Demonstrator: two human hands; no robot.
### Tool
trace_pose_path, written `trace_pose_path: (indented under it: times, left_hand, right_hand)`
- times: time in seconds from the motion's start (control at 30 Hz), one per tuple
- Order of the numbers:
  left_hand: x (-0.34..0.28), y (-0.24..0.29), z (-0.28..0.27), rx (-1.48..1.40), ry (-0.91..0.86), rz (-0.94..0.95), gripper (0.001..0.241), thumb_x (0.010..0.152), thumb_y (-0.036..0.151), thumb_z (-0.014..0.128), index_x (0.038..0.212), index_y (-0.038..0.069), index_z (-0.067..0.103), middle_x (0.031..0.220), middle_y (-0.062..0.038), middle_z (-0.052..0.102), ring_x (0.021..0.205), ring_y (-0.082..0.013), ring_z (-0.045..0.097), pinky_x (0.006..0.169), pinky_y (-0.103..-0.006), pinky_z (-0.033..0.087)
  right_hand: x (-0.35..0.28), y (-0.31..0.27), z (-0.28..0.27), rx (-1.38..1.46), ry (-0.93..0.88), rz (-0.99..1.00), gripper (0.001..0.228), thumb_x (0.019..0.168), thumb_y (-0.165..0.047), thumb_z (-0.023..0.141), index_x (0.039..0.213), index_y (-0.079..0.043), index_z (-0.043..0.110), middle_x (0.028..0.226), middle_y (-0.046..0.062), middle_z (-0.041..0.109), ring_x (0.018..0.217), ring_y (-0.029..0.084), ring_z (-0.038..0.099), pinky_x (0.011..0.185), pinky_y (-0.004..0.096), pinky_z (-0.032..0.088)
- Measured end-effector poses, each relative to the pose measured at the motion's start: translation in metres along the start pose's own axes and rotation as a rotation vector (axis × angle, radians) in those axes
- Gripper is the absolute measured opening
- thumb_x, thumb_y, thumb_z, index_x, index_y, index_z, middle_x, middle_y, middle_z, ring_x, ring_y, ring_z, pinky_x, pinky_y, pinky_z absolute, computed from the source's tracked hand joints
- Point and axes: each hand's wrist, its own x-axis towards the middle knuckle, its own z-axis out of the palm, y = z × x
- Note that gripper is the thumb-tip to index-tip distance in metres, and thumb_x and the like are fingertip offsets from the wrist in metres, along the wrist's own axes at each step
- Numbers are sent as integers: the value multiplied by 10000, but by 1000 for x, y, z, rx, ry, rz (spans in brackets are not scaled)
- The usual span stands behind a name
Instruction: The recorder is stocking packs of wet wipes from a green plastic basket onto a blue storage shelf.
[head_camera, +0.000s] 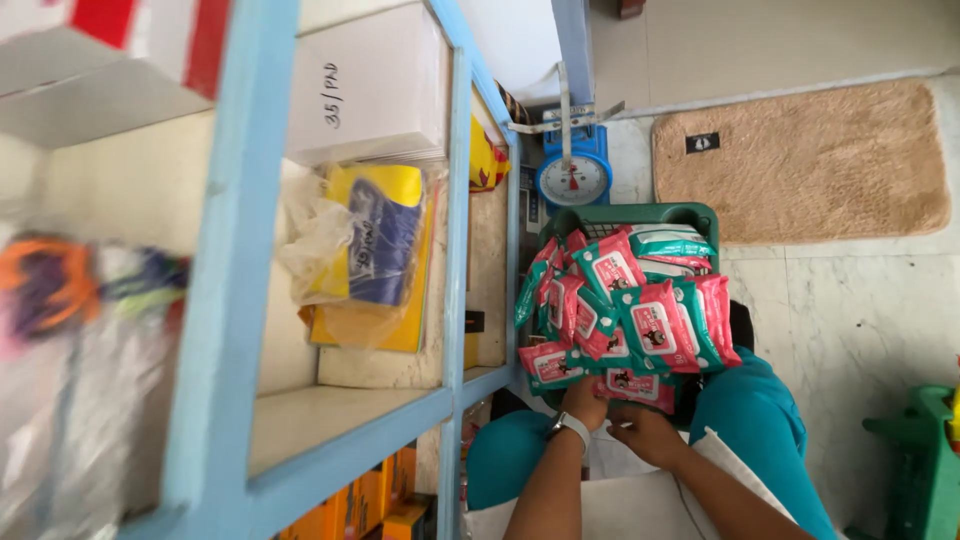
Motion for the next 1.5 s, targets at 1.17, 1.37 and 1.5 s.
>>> trace_pose_path:
  times: [1.17,1.37,1.5]
  left_hand:
    - [-87,47,-20,-603,-178,265,103,820,-70,699,881,-4,749,901,-92,772,834,-156,727,753,-288,584]
    - [-263,146,-104,-152,230,556,102,825,34,761,901,101,780,981,-100,732,937,-267,722,805,-366,564]
    - [-312,137,-109,-84,229,740,116,885,99,740,982,142,785,1109,-85,755,1078,-265,730,933,-368,578]
  right_hand:
    - [-79,-104,-57,977,357,206,466,869,-303,736,1265,-115,576,997,94,701,806,239,692,677,401,566]
    - [-167,-148,-38,1075,314,-104,433,911,-168,670,1300,-64,509,1116,120,682,926,239,702,739,443,586]
    - [-208,-144,-34,1046,230,-361,482,943,-114,623,1396,-79,463,1215,155,643,1020,278,672,784,456,580]
